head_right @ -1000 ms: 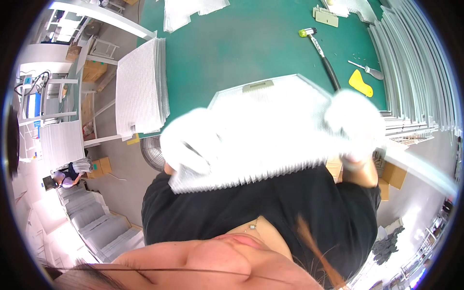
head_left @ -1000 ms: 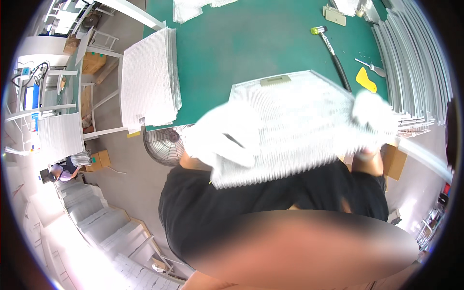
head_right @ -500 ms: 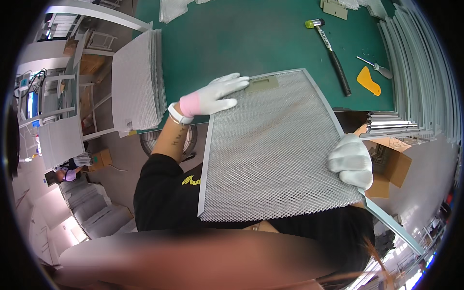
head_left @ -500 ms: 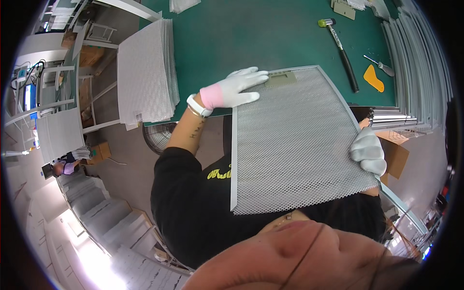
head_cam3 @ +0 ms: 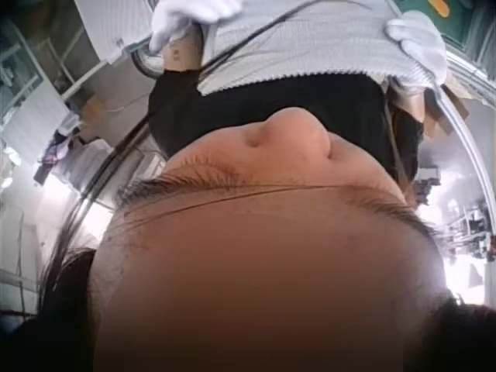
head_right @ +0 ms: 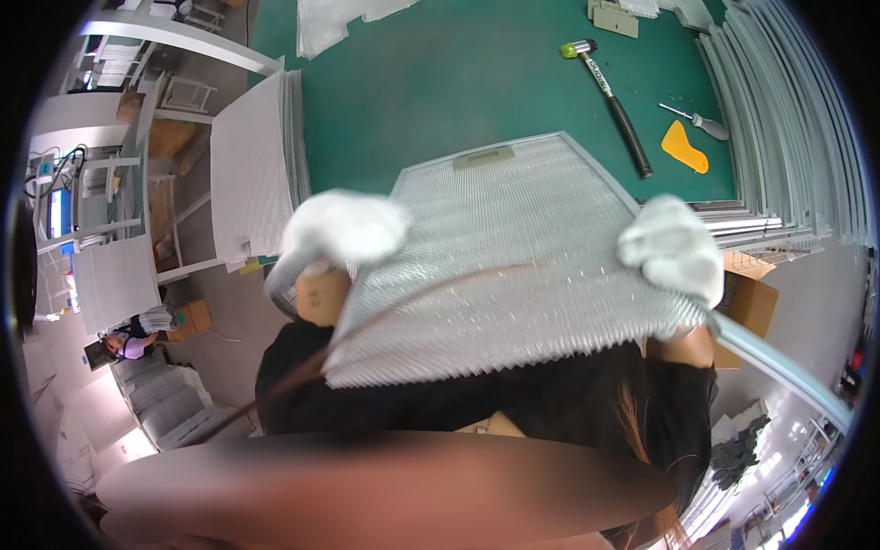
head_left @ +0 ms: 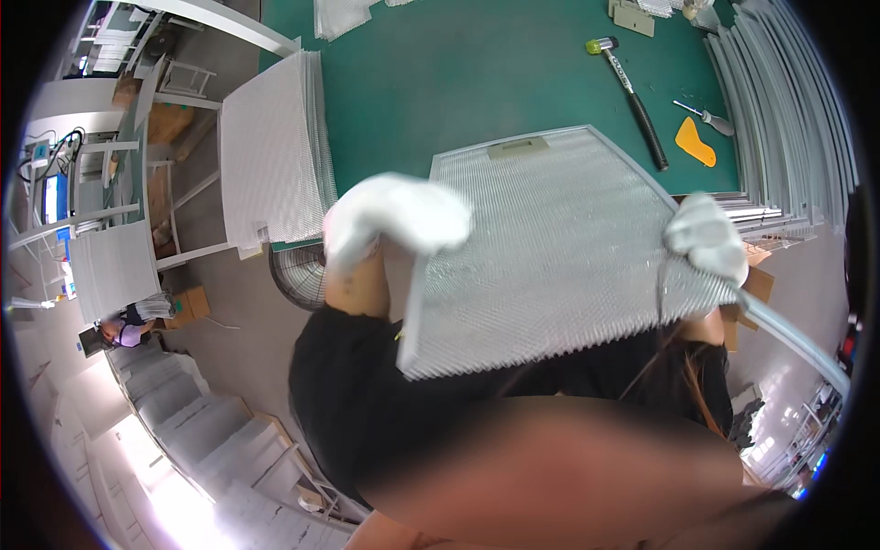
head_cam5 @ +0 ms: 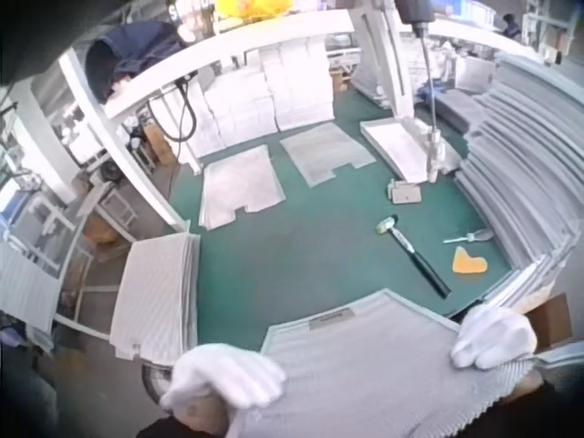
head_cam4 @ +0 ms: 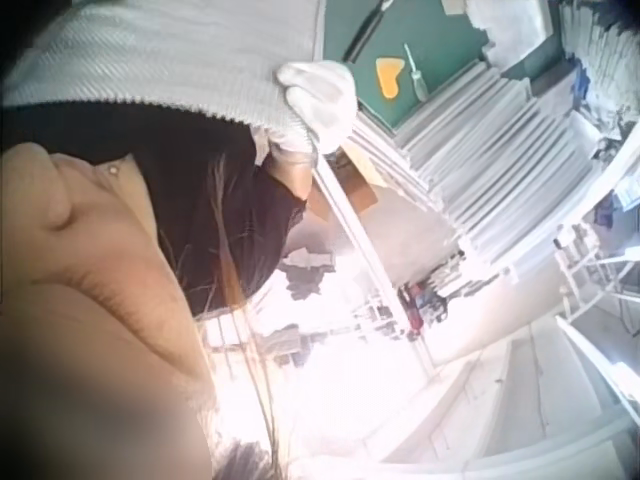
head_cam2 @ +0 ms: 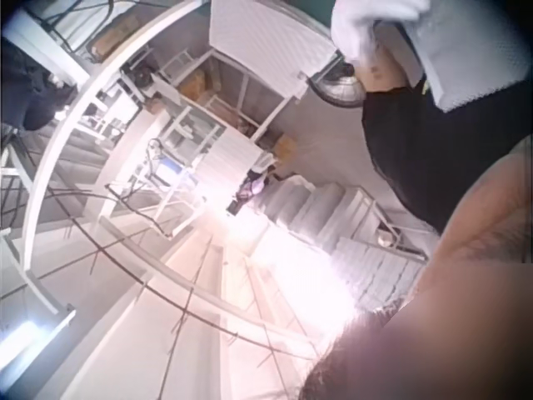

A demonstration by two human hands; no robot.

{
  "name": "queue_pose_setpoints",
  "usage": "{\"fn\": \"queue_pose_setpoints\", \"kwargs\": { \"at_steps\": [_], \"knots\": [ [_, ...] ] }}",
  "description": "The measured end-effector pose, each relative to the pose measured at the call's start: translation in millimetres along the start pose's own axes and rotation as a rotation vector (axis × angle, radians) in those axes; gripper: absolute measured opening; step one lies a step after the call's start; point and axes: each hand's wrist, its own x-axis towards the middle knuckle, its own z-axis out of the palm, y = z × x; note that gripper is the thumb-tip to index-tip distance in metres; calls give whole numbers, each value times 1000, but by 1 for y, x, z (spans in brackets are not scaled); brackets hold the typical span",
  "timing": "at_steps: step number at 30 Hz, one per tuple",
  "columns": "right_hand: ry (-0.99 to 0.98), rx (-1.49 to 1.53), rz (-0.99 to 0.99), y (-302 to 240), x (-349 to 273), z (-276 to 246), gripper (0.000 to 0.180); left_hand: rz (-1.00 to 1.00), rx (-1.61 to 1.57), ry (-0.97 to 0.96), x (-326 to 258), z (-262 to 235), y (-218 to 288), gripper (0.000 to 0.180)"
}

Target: Assembling a metal mesh filter into its frame using a handle, screws, and tools.

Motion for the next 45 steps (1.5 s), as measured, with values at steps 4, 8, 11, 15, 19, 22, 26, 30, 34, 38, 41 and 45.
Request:
{"fn": "queue_pose_setpoints", "kwargs": {
  "at_steps": [4, 8, 11, 15, 19, 22, 26, 30, 34, 38, 41, 45],
  "knots": [
    [32, -73, -79, 5, 43, 18, 34, 604, 791, 251, -7, 28, 31, 45],
    [74, -22, -86, 10, 62, 31, 47, 731, 665, 284, 18, 10, 17, 43],
    [-78, 22, -96, 9, 49, 9, 50, 565, 538, -132, 27, 11, 32, 34],
    [-339, 392, -502, 25, 52, 15, 31, 276, 523, -357, 7, 10, 23, 16],
    [-267, 355, -439, 21, 40, 15, 23, -147, 942, 158, -23, 5, -49, 26],
    [-204, 317, -382, 15, 33, 19, 17, -229, 1141, 237, -27, -16, -86, 28],
    [-127, 324, -354, 19, 33, 27, 16, -390, 1097, 199, -48, -38, -91, 22],
    [-65, 274, -288, 16, 23, 25, 24, -449, 1288, 237, -53, -31, -66, 21],
    [-7, 137, -204, 9, 11, 8, 35, 38, 671, 217, -25, 0, -3, 27],
    [401, 68, 33, 48, 36, 22, 39, 606, 652, 384, 20, 16, 28, 17],
    [718, 37, 283, 50, 46, 14, 46, 715, 676, 723, 54, -1, 13, 8],
    [458, 50, 182, 49, 54, 11, 47, 640, 718, 741, 36, -20, 11, 29]
  ]
}}
